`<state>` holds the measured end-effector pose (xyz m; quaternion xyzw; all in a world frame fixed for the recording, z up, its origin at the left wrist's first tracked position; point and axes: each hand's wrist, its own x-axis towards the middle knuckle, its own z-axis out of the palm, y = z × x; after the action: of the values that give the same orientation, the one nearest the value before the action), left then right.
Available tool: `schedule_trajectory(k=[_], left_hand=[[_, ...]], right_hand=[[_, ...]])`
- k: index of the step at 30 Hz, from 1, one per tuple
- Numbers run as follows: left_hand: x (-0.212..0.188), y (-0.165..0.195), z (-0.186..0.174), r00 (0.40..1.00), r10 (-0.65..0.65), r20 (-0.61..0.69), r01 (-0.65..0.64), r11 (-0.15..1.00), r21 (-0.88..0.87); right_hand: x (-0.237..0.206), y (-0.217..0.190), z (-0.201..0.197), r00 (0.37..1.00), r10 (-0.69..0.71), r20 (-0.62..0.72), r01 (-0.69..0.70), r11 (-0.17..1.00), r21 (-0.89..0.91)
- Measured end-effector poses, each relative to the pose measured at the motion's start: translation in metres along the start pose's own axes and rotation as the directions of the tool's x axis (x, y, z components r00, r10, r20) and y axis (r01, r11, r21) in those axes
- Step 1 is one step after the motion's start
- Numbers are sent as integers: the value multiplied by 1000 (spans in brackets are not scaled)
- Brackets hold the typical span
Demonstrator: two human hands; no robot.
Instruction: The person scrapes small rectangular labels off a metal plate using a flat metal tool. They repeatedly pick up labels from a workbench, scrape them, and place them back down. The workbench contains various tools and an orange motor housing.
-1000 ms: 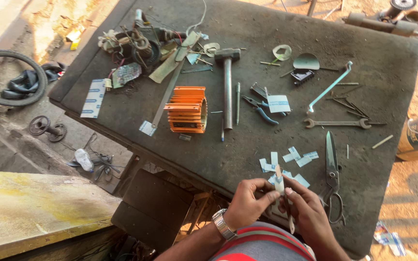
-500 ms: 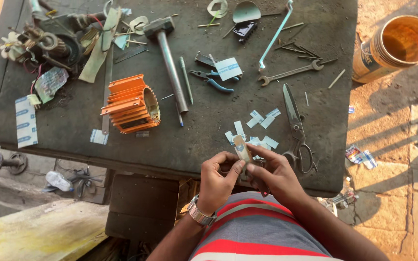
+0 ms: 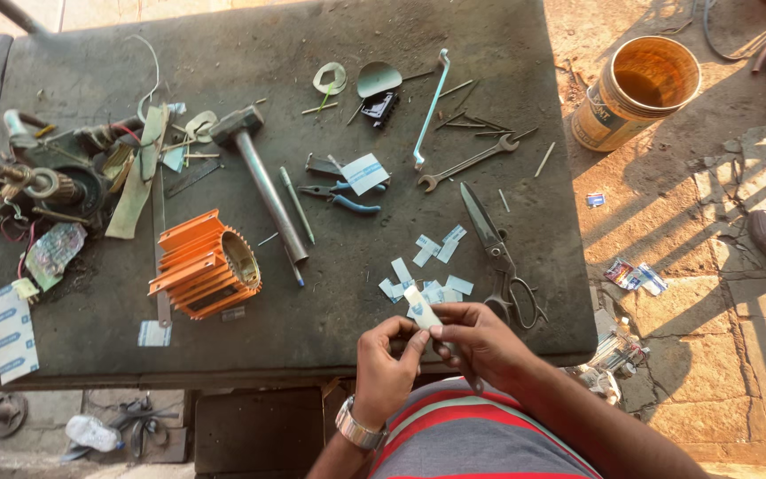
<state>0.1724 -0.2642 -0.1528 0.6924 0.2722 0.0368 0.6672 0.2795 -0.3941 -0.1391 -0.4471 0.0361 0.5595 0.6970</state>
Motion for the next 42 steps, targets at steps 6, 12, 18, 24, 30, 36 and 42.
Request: schedule_trajectory(k=[6,12,18,24,30,36,42], left_hand=[[-4,1,-4,967,215,-133,-186,961,204],[-6,2,-19,982,-126,142,125,992,17],[-5,5,-11,956,13,294,-52,991,123],[2,16,-1,965,103,239,-56,980,-193],[12,22,7,989,0,147,48,947,-318],[16,23,5,982,-36,187,113,898,-424],[15,25,17,985,-43,168,115,887,-446]], right_hand=[[-1,-18,-8,944,-140,-300,112,988,-106],[-6,-30,-26,941,-266,-208,153,885,-440],[-3,-11,-13,971,-232,58,231,841,-489],[-10,-15,-13,936,-351,32,317,798,-513],[-16,-16,-9,894,-435,103,406,692,-597],[-23,-23,-12,894,-408,183,413,598,-687],[-21,-16,-15,858,-506,83,444,650,-617]])
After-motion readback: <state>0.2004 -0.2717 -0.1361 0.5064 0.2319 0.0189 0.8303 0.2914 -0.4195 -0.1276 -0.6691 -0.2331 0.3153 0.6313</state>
